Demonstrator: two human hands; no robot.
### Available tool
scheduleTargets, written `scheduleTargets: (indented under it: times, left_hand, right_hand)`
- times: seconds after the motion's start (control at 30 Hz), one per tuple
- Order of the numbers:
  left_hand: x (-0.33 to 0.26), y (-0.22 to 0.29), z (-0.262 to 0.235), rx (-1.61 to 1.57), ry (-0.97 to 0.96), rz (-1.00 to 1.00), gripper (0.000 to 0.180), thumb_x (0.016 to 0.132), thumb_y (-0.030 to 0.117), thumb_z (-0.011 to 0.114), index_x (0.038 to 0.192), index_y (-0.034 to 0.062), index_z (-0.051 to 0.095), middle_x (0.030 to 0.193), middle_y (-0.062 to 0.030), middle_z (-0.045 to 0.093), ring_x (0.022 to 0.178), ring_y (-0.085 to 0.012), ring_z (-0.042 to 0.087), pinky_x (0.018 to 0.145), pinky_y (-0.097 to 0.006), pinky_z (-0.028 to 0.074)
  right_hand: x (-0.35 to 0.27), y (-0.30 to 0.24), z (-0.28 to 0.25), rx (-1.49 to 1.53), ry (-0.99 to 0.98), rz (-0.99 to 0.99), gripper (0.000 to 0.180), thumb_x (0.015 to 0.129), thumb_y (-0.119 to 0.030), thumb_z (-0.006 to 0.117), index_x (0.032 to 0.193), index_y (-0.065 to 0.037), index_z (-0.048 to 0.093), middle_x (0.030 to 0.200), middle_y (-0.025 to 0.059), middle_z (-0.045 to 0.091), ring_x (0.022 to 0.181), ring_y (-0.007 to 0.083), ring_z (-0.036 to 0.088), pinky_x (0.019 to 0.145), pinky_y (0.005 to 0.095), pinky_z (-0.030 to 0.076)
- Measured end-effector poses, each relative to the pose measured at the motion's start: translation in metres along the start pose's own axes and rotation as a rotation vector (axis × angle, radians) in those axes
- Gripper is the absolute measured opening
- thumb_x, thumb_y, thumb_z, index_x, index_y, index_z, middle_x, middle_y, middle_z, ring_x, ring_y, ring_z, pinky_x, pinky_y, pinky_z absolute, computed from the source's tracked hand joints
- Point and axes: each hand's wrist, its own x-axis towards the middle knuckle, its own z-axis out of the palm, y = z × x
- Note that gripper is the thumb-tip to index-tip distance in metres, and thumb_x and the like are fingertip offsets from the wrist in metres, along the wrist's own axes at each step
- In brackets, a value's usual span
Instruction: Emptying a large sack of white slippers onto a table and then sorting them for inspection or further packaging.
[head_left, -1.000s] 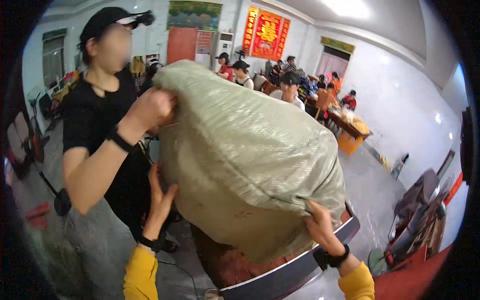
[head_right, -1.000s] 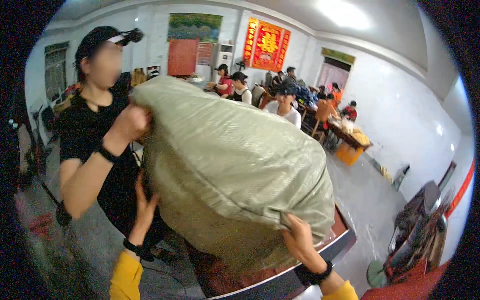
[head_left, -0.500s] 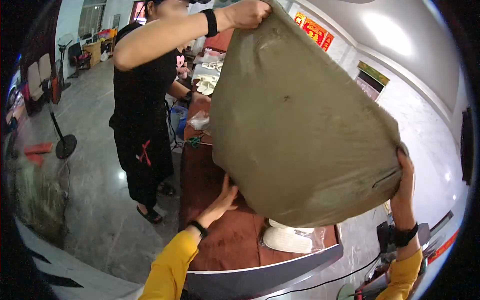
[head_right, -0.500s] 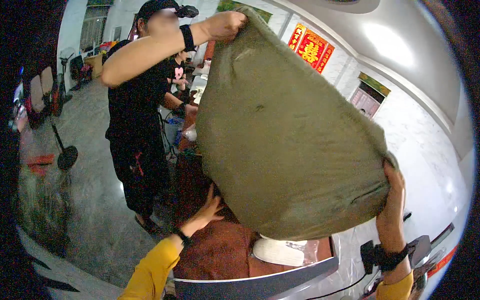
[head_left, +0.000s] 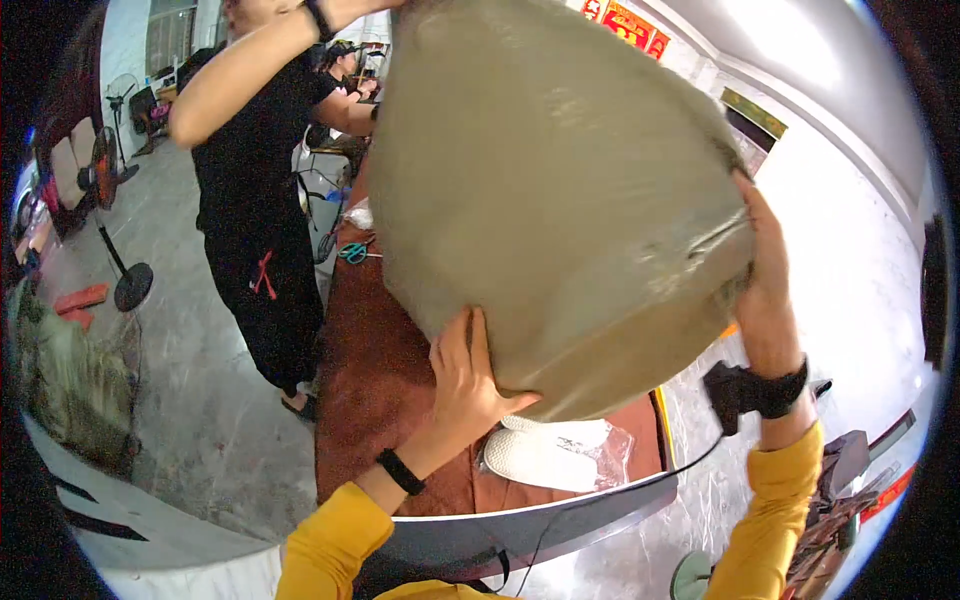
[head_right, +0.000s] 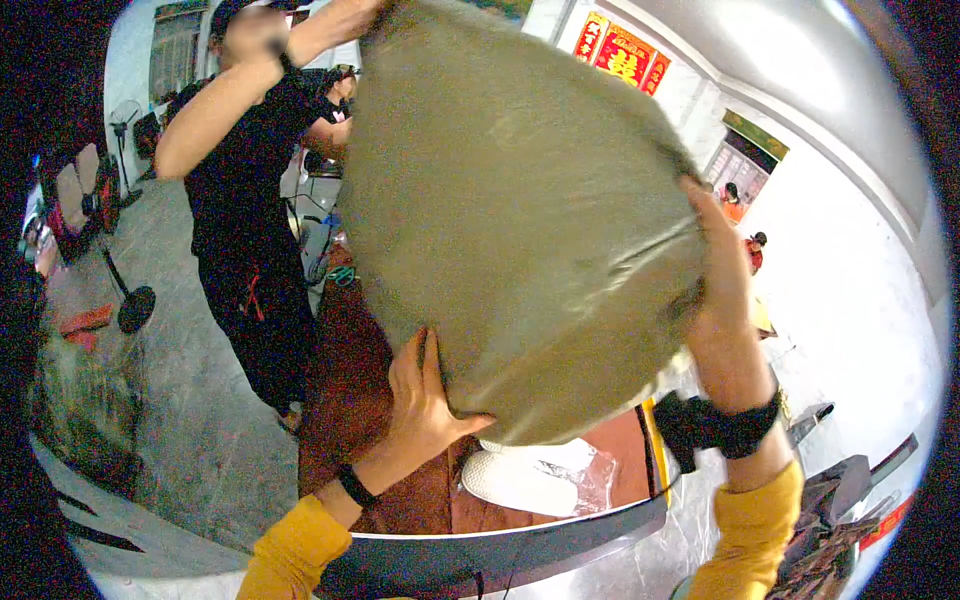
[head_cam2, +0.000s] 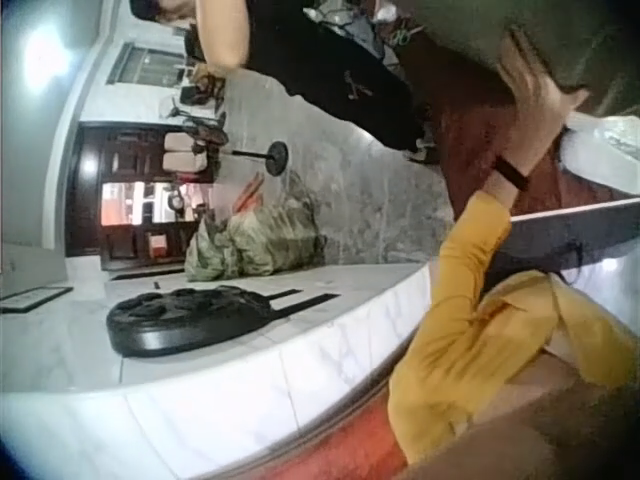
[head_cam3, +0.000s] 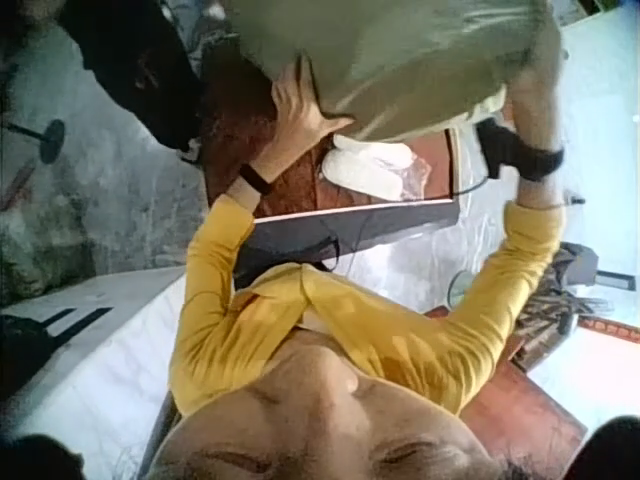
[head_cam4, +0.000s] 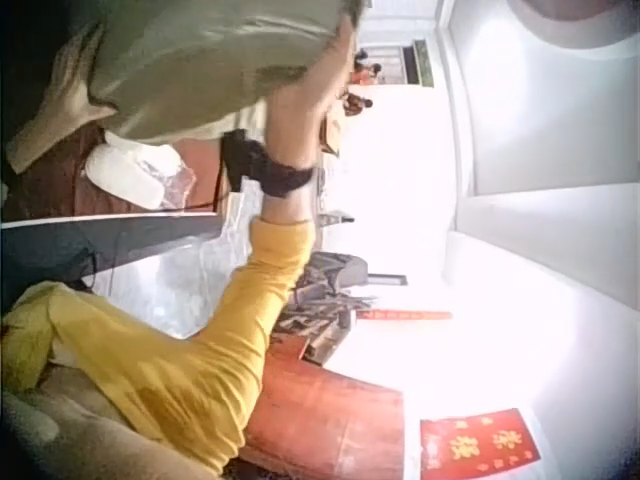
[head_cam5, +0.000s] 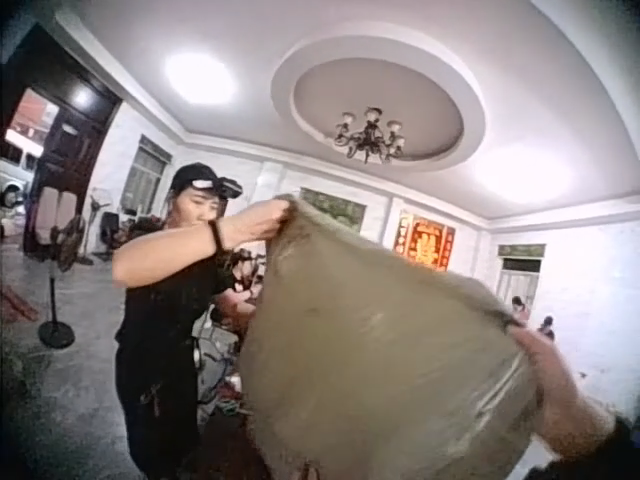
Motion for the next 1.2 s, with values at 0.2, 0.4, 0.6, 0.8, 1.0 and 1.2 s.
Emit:
scheduleTargets:
  times: [0.2, 0.4, 0.6, 0.8, 1.0, 1.2]
  left_hand:
    - [0.018, -0.037, -0.028, 0.304, -0.019, 0.149, 0.039, 0.061, 0.01, 0.066, 0.097, -0.0022, 0.057, 0.097, -0.017, 0.057, 0.092, -0.0371, 0.055, 0.078, -0.047, 0.045]
    - [0.01, -0.045, -0.051, 0.276, -0.111, 0.248, 0.033, 0.065, 0.005, 0.064, 0.097, -0.0012, 0.063, 0.097, -0.0157, 0.063, 0.089, -0.0366, 0.059, 0.075, -0.046, 0.048]
    - [-0.046, -0.101, -0.052, -0.232, -0.37, -0.101, 0.041, 0.084, 0.029, 0.052, 0.118, 0.0053, 0.057, 0.121, -0.0111, 0.057, 0.11, -0.0292, 0.053, 0.094, -0.041, 0.041]
    - [-0.006, -0.134, -0.056, -0.428, -0.4, -0.191, 0.049, 0.092, 0.04, 0.048, 0.129, 0.0069, 0.051, 0.132, -0.0104, 0.053, 0.121, -0.0258, 0.049, 0.104, -0.039, 0.035]
    - [0.048, -0.087, -0.069, -0.245, -0.178, 0.102, 0.045, 0.091, 0.032, 0.053, 0.129, 0.0068, 0.052, 0.128, -0.013, 0.055, 0.12, -0.0297, 0.049, 0.105, -0.04, 0.034]
    - [0.178, 0.027, -0.12, 0.303, 0.085, 0.51, 0.044, 0.085, 0.02, 0.058, 0.126, 0.0026, 0.054, 0.128, -0.018, 0.054, 0.122, -0.0355, 0.047, 0.105, -0.044, 0.034]
  right_hand:
    - [-0.051, 0.036, 0.016, 0.112, -0.131, -0.013, 0.033, 0.095, -0.026, 0.056, 0.12, -0.006, 0.055, 0.113, 0.0051, 0.062, 0.098, 0.0141, 0.06, 0.085, 0.0293, 0.049]
    - [-0.122, 0.159, -0.128, -0.521, 0.022, -0.435, 0.12, 0.062, -0.036, 0.087, 0.148, -0.002, 0.01, 0.149, 0.0164, 0.023, 0.137, 0.0297, 0.026, 0.114, 0.0411, 0.017]
    - [-0.179, 0.24, -0.167, -0.772, 0.258, -0.337, 0.057, 0.081, -0.018, 0.065, 0.131, -0.001, 0.043, 0.126, 0.018, 0.045, 0.124, 0.0337, 0.039, 0.108, 0.0432, 0.027]
    - [-0.129, 0.161, -0.163, -1.131, -0.154, -0.782, 0.028, 0.071, -0.011, 0.065, 0.098, -0.002, 0.062, 0.087, 0.0123, 0.059, 0.079, 0.0332, 0.059, 0.067, 0.0418, 0.051]
    - [-0.073, 0.102, -0.155, -0.662, -0.306, -0.576, 0.025, 0.075, -0.005, 0.062, 0.1, 0.0, 0.063, 0.092, 0.0185, 0.065, 0.081, 0.033, 0.063, 0.071, 0.0379, 0.051]
    - [0.084, -0.051, -0.151, -0.571, -0.293, -0.805, 0.021, 0.082, -0.002, 0.061, 0.102, 0.002, 0.065, 0.088, 0.016, 0.07, 0.076, 0.0201, 0.065, 0.07, 0.034, 0.051]
